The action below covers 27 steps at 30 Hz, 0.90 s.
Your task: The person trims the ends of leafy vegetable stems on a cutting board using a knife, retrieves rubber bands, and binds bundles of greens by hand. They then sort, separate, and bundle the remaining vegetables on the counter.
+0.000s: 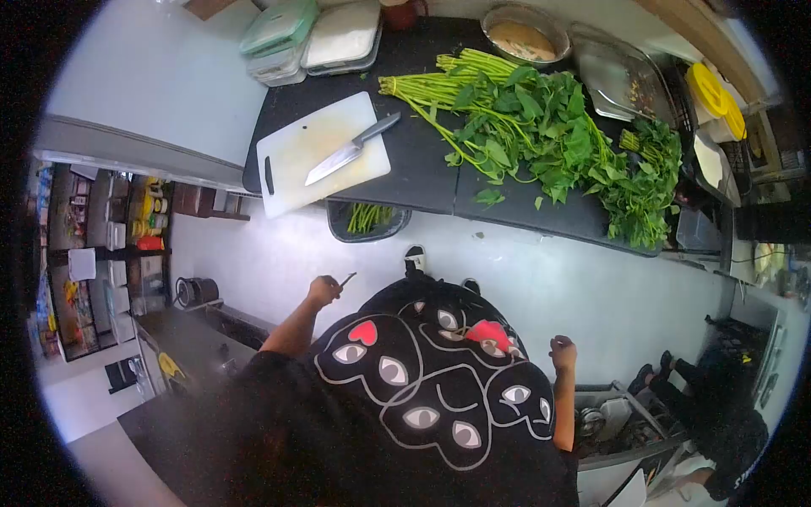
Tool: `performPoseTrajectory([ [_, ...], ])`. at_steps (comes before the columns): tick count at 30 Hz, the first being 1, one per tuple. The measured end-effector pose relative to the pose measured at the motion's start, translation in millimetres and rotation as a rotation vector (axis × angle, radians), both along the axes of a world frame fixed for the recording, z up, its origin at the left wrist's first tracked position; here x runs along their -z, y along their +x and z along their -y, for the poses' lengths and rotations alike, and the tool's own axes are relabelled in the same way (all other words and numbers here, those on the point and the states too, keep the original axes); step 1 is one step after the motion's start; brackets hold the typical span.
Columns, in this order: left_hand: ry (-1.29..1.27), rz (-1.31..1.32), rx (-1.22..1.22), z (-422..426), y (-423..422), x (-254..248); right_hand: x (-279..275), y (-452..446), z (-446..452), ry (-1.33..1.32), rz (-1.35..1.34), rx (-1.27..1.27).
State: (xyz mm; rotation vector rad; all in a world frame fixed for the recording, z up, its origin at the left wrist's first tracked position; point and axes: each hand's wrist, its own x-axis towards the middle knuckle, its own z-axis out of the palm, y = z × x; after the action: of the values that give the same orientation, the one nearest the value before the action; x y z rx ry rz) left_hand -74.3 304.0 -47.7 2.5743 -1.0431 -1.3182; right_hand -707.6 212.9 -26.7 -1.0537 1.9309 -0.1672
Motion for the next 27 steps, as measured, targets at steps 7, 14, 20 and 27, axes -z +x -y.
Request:
performPoseTrajectory([
  [7,-0.339,-0.069,-0.523,69,11,-6,4,-23,31,-0.064,-0.024,0.051],
  [14,-0.335,-0.155,-0.265,148,18,12,7,-8,16,-0.139,-0.007,0.110],
  [20,-0.388,0.151,1.029,160,6,44,37,-6,-60,0.059,-0.340,-0.197],
  [27,-0.483,-0.040,0.556,303,-134,-26,49,-23,-112,0.229,-0.304,0.164],
])
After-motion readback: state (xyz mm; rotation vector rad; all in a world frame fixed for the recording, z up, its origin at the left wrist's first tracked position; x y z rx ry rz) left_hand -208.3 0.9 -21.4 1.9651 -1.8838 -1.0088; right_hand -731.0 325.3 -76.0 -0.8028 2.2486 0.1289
